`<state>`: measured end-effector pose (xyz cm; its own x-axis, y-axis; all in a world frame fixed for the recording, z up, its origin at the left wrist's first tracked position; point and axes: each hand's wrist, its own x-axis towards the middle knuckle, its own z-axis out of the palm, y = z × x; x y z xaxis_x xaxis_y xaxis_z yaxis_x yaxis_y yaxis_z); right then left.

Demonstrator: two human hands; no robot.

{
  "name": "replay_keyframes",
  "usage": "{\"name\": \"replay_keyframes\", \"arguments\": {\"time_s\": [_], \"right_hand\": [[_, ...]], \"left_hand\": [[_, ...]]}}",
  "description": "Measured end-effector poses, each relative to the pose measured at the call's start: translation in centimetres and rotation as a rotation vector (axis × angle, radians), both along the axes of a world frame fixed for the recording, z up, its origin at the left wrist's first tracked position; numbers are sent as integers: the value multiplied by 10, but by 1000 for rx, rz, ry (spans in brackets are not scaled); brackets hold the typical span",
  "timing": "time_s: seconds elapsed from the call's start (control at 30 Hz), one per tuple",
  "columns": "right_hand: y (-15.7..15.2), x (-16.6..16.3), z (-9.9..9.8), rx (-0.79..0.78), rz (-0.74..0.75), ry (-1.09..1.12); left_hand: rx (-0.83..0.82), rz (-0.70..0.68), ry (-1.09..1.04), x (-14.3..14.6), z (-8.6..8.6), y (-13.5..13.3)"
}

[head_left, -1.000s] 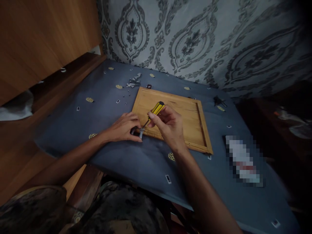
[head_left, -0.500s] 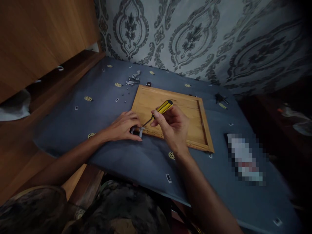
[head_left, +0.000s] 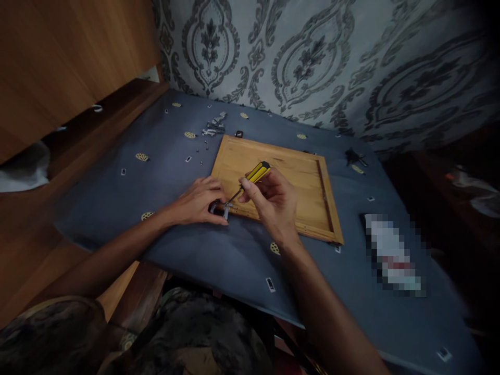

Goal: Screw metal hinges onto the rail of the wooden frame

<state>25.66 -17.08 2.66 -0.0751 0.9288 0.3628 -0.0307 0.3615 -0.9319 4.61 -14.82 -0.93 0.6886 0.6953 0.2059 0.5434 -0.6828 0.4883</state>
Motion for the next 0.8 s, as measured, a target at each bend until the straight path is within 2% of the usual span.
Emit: {"name": "replay_keyframes", "arguments": {"time_s": [0.27, 0.5, 0.7, 0.8], "right_hand": [[1, 5, 3, -20, 101, -93], [-4, -5, -2, -38, 26, -14], [-3, -3, 3, 79, -131, 44], [-2, -1, 3, 60, -131, 22]], "left_hand": [[10, 10, 11, 0, -1, 0], [7, 3, 28, 1, -1, 0], [13, 6, 17, 0, -1, 1], [14, 8, 29, 0, -1, 1]]}}
